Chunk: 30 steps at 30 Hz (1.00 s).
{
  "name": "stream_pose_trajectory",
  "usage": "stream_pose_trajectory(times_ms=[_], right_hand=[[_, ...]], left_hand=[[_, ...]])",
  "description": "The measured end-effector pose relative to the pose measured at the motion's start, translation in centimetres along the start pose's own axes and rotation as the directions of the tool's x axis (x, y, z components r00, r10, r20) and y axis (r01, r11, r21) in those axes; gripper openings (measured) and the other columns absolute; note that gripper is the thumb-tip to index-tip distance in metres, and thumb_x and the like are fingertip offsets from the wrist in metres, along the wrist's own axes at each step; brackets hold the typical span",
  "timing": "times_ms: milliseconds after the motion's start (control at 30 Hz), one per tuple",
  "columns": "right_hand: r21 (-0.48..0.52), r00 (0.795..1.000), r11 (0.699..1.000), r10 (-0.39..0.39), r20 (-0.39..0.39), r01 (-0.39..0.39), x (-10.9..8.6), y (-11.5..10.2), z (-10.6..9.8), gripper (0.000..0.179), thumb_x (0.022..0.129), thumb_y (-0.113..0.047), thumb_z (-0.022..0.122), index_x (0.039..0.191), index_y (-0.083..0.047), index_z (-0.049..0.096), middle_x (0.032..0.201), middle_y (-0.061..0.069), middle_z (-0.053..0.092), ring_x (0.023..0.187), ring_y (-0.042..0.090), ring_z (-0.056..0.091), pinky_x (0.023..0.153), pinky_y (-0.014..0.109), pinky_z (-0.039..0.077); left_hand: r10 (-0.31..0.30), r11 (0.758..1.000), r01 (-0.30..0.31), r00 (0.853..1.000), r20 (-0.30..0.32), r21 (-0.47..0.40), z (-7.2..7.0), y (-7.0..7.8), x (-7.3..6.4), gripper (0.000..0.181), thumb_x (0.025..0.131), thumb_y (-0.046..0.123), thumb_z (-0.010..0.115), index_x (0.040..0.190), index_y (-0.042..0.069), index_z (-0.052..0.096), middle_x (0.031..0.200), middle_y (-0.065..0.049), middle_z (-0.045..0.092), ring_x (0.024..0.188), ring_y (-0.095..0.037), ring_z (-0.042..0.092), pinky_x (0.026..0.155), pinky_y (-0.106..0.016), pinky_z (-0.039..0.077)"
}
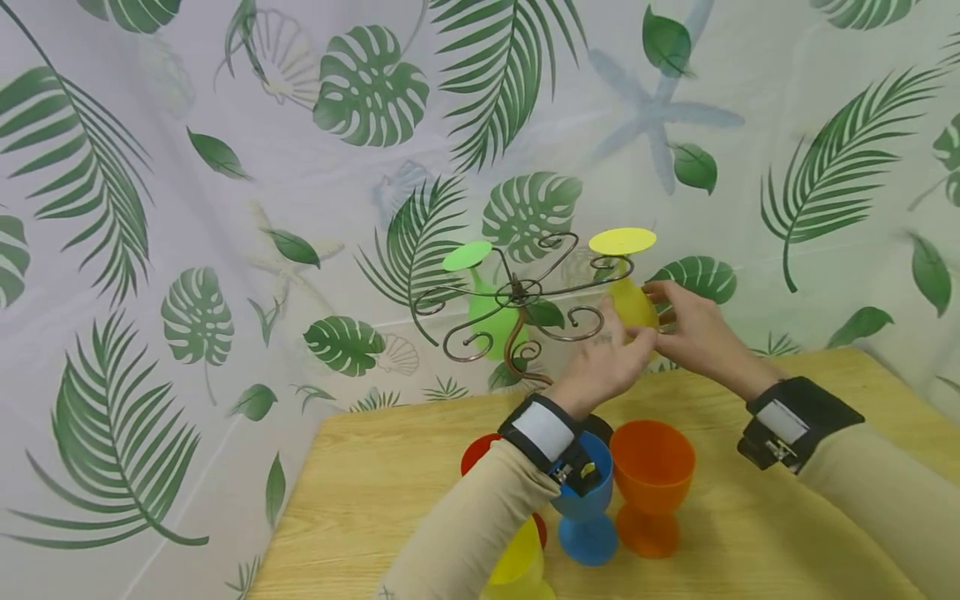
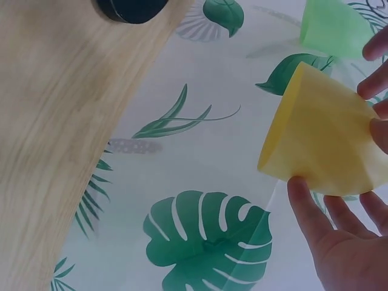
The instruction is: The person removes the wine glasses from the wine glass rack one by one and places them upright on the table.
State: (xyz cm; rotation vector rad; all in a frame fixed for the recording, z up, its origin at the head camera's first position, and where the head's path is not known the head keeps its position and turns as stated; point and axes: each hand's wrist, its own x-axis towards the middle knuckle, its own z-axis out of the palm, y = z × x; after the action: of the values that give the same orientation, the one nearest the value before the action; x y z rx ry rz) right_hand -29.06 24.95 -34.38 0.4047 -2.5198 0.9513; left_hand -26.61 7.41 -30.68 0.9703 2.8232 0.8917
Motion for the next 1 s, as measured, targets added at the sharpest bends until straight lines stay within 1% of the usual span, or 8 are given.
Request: stream_pose_trajectory(times_ms=[67,200,300,433,600,700,900,1000], right_hand=[[-0.007,1.0,1.0,-0.015,-0.014,0.015,-0.5,0.0,-0.2,0.06,0.086,-0.022,0.071,0.132,0.006,0.044,0.123,0.031,0.055,0.094,0.045,0.062,0.074,0.058,0.056],[0.0,0.999,0.999,-0.038,-0.023,0.038,-1.4,0.0,-0.5,0.06,0.087,-0.021,0.07,0.133,0.007,0.043,0.121,0.031,0.054,0.093,0.045,0.062,0.072,0.057,0.056],[0.013,0.999,0.999,-0.045,-0.023,0.045,-2.0,-0.1,-0.8,0.06,0.088,-0.019,0.07,0.133,0.008,0.041,0.12,0.031,0.054,0.092,0.046,0.061,0.07,0.056,0.057],[0.028,0.999,0.999,-0.04,-0.02,0.04,-3.0,-0.5,-1.0,0.061,0.088,-0.018,0.07,0.133,0.009,0.04,0.122,0.033,0.052,0.093,0.048,0.061,0.07,0.057,0.056],[0.024,0.999,0.999,-0.028,-0.018,0.029,-3.8,-1.0,-1.0,0.061,0.089,-0.018,0.07,0.135,0.008,0.04,0.127,0.033,0.05,0.096,0.048,0.06,0.072,0.057,0.056],[0.027,1.0,0.999,-0.017,-0.021,0.018,-4.4,-1.2,-1.1,0.061,0.088,-0.015,0.072,0.135,0.006,0.04,0.127,0.03,0.051,0.096,0.046,0.06,0.073,0.057,0.056],[0.053,1.0,0.999,-0.007,-0.019,0.008,-5.5,-1.8,-1.4,0.061,0.087,-0.021,0.073,0.135,0.003,0.043,0.127,0.027,0.052,0.095,0.043,0.062,0.072,0.055,0.057],[0.051,0.999,0.998,-0.032,-0.03,0.033,-6.2,-2.1,-1.5,0.061,0.088,-0.021,0.072,0.135,0.004,0.043,0.127,0.029,0.052,0.094,0.044,0.062,0.07,0.056,0.057]], left_hand=[[-0.103,0.965,0.086,0.993,-0.059,-0.248,0.3,0.2,-0.2,0.075,0.097,0.043,0.04,0.154,0.006,0.01,0.115,-0.012,0.059,0.084,-0.019,0.058,0.069,-0.026,0.048],[-0.066,0.942,0.031,0.994,-0.092,-0.334,0.4,0.5,-0.8,0.065,0.097,0.037,0.045,0.15,0.01,0.019,0.095,-0.005,0.053,0.076,-0.017,0.054,0.061,-0.023,0.045],[-0.032,0.938,0.0,0.996,-0.087,-0.346,0.4,0.7,-1.5,0.06,0.097,0.037,0.046,0.146,0.01,0.025,0.093,-0.003,0.051,0.076,-0.016,0.053,0.061,-0.022,0.045],[-0.027,0.927,0.014,0.999,-0.029,-0.374,0.0,0.8,-2.3,0.065,0.097,0.041,0.047,0.149,0.011,0.021,0.097,-0.004,0.052,0.08,-0.016,0.055,0.067,-0.024,0.048],[-0.056,0.932,0.068,0.998,0.043,-0.357,-0.6,0.8,-3.3,0.074,0.098,0.047,0.044,0.155,0.014,0.01,0.136,-0.007,0.045,0.112,-0.02,0.051,0.09,-0.033,0.048],[-0.039,0.938,0.054,0.998,0.049,-0.343,-0.5,0.8,-3.6,0.073,0.101,0.044,0.043,0.155,0.01,0.008,0.149,-0.009,0.034,0.128,-0.021,0.041,0.101,-0.034,0.043],[-0.052,0.946,0.048,0.999,-0.007,-0.32,-0.5,0.4,-4.0,0.065,0.1,0.035,0.047,0.153,0.009,0.02,0.146,-0.011,0.042,0.129,-0.024,0.044,0.099,-0.039,0.047],[-0.011,0.954,-0.002,0.999,-0.039,-0.3,-0.5,0.3,-4.1,0.058,0.099,0.03,0.049,0.149,0.009,0.028,0.139,-0.011,0.049,0.123,-0.025,0.049,0.093,-0.038,0.051]])
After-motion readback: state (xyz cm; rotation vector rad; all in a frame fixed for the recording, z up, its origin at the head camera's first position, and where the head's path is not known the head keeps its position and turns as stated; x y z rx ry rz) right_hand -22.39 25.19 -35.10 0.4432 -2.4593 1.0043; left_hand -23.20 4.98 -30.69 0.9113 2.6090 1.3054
